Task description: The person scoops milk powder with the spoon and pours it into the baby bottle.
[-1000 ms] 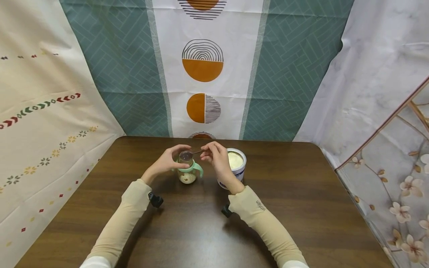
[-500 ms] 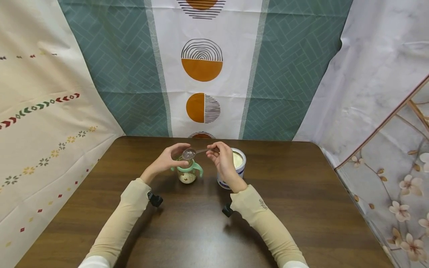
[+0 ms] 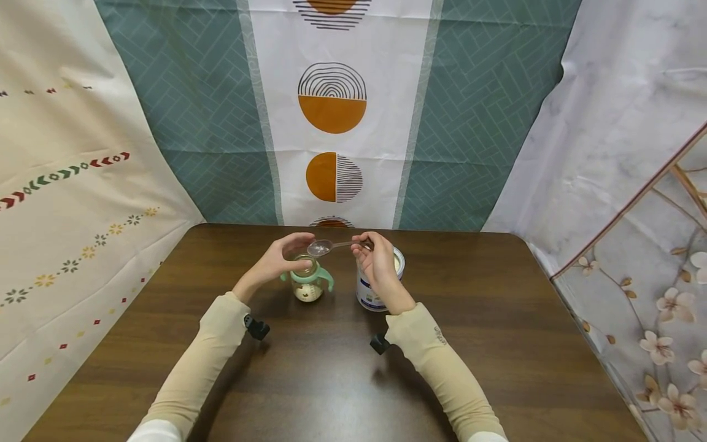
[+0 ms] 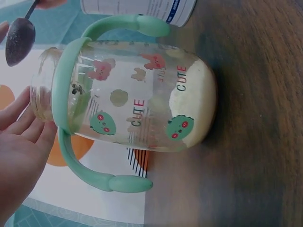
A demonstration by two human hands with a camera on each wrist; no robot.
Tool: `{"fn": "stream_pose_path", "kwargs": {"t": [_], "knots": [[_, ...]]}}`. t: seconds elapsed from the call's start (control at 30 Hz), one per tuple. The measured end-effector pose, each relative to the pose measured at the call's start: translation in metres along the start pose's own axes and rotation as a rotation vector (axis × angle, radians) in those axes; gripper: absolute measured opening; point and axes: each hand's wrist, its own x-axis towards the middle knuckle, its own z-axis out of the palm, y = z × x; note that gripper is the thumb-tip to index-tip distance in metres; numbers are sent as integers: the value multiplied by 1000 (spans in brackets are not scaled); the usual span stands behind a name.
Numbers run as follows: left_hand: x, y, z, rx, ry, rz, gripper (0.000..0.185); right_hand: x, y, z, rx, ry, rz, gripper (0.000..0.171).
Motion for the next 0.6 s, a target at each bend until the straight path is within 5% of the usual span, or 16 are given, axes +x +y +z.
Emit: {"fn": "stream_pose_path", "kwargs": {"t": [0.43,0.6], "knots": [[1,16,7,79,75,69,56,2,-9,-7,57,46,-37,33],[7,4,8,72,88,85,56,2,-13,-10,65,54,-58,36]]}}
